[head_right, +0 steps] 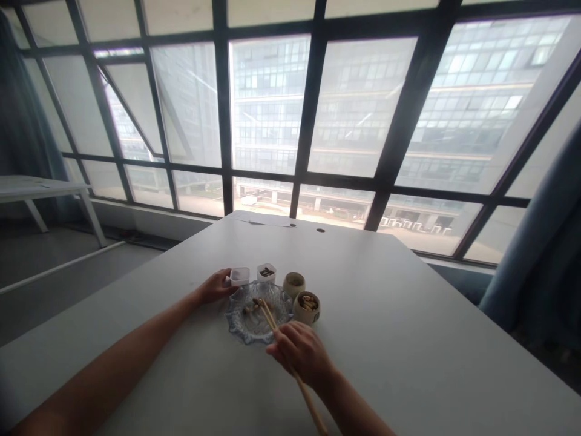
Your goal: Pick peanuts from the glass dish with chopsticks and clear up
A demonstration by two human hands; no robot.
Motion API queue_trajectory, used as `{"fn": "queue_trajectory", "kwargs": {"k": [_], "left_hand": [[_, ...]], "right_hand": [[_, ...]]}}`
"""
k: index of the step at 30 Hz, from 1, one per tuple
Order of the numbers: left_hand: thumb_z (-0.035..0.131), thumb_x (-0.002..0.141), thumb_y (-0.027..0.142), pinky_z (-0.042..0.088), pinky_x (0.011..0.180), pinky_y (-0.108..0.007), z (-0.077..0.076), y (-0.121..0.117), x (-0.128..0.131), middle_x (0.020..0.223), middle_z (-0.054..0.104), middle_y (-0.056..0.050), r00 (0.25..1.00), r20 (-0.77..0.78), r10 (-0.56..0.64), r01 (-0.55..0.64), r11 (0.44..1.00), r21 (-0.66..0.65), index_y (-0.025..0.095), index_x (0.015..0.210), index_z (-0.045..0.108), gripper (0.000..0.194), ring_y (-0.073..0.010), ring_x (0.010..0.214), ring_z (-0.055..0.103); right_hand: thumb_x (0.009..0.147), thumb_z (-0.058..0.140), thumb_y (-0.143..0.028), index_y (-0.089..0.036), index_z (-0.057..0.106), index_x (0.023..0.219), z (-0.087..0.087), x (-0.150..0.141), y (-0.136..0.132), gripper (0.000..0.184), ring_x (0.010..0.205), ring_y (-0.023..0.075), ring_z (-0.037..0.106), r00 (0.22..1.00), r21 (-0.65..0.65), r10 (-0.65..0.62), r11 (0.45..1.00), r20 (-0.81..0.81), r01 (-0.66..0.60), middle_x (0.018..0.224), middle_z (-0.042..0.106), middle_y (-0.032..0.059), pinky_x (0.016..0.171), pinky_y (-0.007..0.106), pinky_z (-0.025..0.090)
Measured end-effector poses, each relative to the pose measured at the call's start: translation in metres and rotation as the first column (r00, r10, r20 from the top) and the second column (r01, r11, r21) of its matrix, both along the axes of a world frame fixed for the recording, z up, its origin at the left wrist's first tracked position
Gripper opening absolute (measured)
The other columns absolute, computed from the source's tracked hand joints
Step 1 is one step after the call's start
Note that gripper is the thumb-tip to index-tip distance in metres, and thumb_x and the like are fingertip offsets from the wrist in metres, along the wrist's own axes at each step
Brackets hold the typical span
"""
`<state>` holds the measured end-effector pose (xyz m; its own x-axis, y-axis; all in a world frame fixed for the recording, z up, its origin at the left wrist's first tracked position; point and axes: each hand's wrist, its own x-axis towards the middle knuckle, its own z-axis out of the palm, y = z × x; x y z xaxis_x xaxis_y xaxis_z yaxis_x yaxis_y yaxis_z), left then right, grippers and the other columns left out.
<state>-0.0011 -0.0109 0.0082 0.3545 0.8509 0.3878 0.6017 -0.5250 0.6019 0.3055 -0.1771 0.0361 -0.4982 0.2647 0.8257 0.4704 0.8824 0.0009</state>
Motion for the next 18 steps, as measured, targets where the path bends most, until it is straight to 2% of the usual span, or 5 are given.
{"fn": "queue_trajectory", "kwargs": {"k": [2, 5, 10, 13, 18], "left_hand": [[0.07, 0.073, 0.056, 0.048, 0.076, -0.034, 0.0, -0.002, -0.003, 0.092, 0.068, -0.009, 0.999, -0.002, -0.049, 0.049, 0.998, -0.036, 0.017, 0.096, 0.064, 0.046, -0.0233, 0.083, 0.062], [0.072, 0.072, 0.053, 0.049, 0.07, -0.032, -0.004, -0.005, -0.008, 0.092, 0.069, -0.008, 0.995, 0.075, -0.061, 0.067, 0.994, -0.083, 0.017, 0.106, 0.057, 0.051, -0.0212, 0.078, 0.063], [0.077, 0.066, 0.042, 0.048, 0.08, -0.036, -0.01, -0.006, -0.012, 0.1, 0.069, -0.007, 0.997, 0.057, 0.047, -0.055, 0.987, 0.153, 0.021, 0.111, 0.05, 0.056, -0.0224, 0.087, 0.064], [0.076, 0.066, 0.039, 0.048, 0.078, -0.035, -0.011, -0.005, -0.011, 0.109, 0.068, -0.008, 0.998, 0.046, 0.044, -0.053, 0.976, 0.21, 0.022, 0.112, 0.049, 0.056, -0.0236, 0.093, 0.064], [0.074, 0.065, 0.032, 0.049, 0.075, -0.034, -0.013, -0.003, -0.012, 0.102, 0.068, -0.007, 0.996, 0.07, 0.055, -0.067, 0.981, 0.182, 0.022, 0.11, 0.049, 0.053, -0.0239, 0.092, 0.064]], "right_hand": [[0.103, 0.043, -0.032, -0.018, 0.062, 0.09, -0.002, -0.004, 0.0, 0.027, 0.059, 0.0143, 0.058, 0.999, 0.0, 0.024, 1.0, -0.036, -0.024, 0.071, 0.064, 0.0052, 0.057, 0.025, 0.047], [0.103, 0.044, -0.031, -0.018, 0.062, 0.088, -0.012, -0.009, 0.002, 0.027, 0.06, 0.0132, 0.06, 0.972, -0.16, 0.014, 0.986, -0.235, -0.052, 0.072, 0.064, 0.0044, 0.056, 0.023, 0.048], [0.101, 0.045, -0.047, -0.018, 0.061, 0.075, -0.026, -0.011, 0.005, 0.042, 0.046, 0.0135, 0.059, 0.768, -0.483, -0.23, 0.868, -0.597, -0.116, 0.06, 0.064, 0.0031, 0.047, 0.023, 0.049], [0.095, 0.048, -0.06, -0.018, 0.062, 0.075, -0.025, -0.011, 0.005, 0.049, 0.044, 0.0146, 0.059, 0.671, -0.539, -0.3, 0.824, -0.678, -0.177, 0.06, 0.066, 0.0051, 0.042, 0.024, 0.048], [0.09, 0.054, -0.066, -0.017, 0.065, 0.076, -0.023, -0.008, 0.005, 0.051, 0.043, 0.0151, 0.058, 0.586, -0.564, -0.37, 0.805, -0.721, -0.185, 0.058, 0.066, 0.0056, 0.04, 0.024, 0.047]]}}
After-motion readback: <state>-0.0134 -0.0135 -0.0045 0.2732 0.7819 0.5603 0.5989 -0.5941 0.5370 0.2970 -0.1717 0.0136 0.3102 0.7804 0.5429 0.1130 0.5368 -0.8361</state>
